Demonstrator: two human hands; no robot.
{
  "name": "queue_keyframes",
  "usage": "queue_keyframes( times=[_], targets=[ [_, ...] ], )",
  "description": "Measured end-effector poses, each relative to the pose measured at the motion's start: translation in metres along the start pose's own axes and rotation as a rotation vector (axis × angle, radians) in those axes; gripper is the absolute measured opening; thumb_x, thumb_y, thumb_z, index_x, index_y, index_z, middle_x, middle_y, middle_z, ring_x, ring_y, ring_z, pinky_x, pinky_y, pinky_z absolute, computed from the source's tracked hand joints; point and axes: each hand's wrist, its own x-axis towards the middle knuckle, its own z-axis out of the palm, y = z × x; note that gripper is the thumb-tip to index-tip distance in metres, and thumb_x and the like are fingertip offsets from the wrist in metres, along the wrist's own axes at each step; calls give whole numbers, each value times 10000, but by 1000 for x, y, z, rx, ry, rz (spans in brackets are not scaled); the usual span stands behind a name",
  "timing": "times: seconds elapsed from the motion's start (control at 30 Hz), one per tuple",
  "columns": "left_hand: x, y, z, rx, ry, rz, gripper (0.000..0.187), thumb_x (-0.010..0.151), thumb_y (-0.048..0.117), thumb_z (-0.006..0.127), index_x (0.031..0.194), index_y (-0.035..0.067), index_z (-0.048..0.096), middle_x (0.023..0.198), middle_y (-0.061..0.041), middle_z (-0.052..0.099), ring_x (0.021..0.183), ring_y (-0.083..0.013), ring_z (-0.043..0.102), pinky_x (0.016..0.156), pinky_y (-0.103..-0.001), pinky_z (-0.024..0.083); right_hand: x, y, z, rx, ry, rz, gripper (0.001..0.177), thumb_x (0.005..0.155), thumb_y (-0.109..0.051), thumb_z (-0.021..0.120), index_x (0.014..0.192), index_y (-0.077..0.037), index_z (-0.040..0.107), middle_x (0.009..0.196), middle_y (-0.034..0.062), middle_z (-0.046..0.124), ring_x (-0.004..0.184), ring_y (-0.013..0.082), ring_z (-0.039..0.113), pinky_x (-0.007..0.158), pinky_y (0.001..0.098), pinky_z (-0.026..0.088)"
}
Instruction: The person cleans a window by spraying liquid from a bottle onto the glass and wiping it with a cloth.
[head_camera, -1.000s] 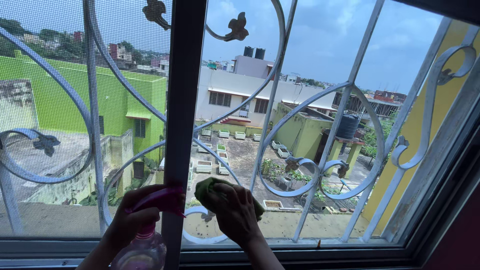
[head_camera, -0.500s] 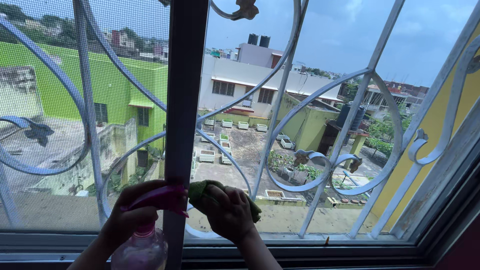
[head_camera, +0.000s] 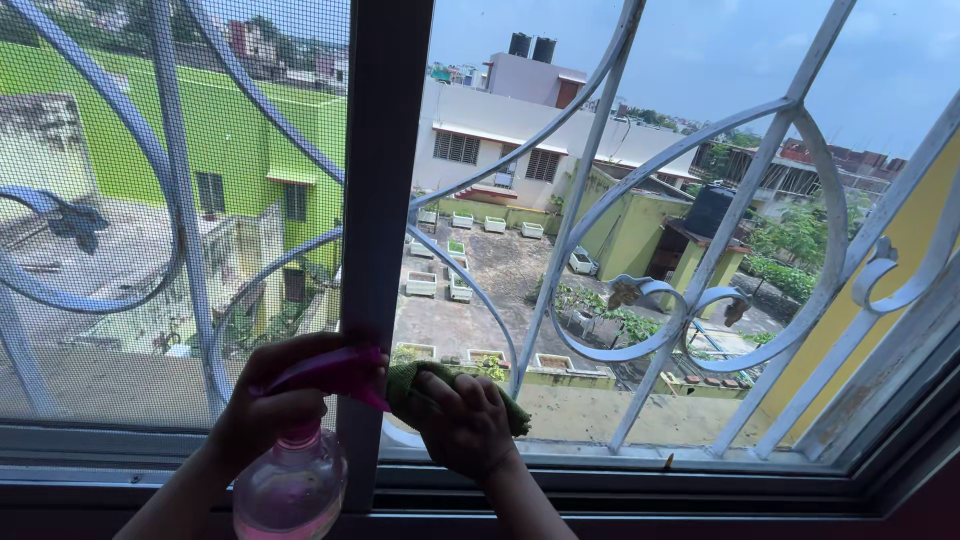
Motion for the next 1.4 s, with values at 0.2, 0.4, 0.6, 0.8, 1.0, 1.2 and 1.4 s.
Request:
queue_keyframes(
  times=[0.2, 0.4, 0.6, 0.8, 1.0, 1.2, 1.4],
  targets=[
    [-6, -21, -8, 57, 127, -41, 702, 645, -29, 687, 1347, -9, 661, 1019, -151, 765, 860, -194, 715, 776, -336, 600, -13, -5, 7, 7, -25, 7, 321, 901, -228, 719, 1217, -276, 691, 1346, -23, 590, 1093, 207, 546, 876, 383, 459],
    [-5, -16, -4, 9, 85, -21, 693, 646, -19, 655, 1339, -1, 646, 1041, -134, 782, 876, -175, 740, 801, -326, 615, -27, -12, 5, 120, -127, 38, 363, 874, -216, 696, 1237, -225, 693, 1350, -3, 580, 1137, 231, 554, 944, 402, 463],
    [-6, -15, -3, -12, 60, -16, 676, 678, -11, 645, 1354, -8, 645, 1026, -141, 797, 783, -172, 716, 739, -319, 608, -28, -22, -5, 236, -187, 99, 344, 847, -180, 712, 1181, -255, 746, 1314, -27, 614, 1125, 220, 572, 966, 371, 465],
    [0, -4, 7, -133, -50, 113, 673, 684, 8, 611, 1354, -51, 584, 1255, -197, 744, 1160, -278, 741, 1022, -395, 566, -21, -22, -30, 466, -371, 216, 399, 839, -91, 702, 1216, -210, 758, 1292, -31, 633, 1166, 210, 593, 1045, 355, 484],
    [-1, -1, 8, -153, -58, 79, 691, 686, 1, 601, 1374, -71, 581, 1259, -239, 747, 1147, -330, 750, 1030, -432, 564, 6, 0, -36, 98, -108, 191, 488, 843, -93, 716, 1323, -168, 675, 1309, 47, 564, 1143, 253, 521, 930, 391, 436],
    [-3, -7, 5, -55, 12, 46, 719, 657, -7, 615, 1371, -82, 583, 1228, -239, 758, 1116, -315, 749, 1000, -423, 572, 18, 10, -15, 4, 25, 115, 408, 905, -173, 754, 1291, -219, 628, 1309, -27, 569, 1176, 224, 529, 922, 390, 428],
    [-1, 9, 12, -141, -65, 90, 707, 667, 15, 615, 1367, -85, 580, 1245, -249, 746, 1154, -332, 747, 1044, -441, 573, 1, 0, -7, -62, 41, 12, 371, 867, -175, 718, 1203, -331, 701, 1297, -44, 587, 1154, 212, 533, 916, 380, 447]
  ],
)
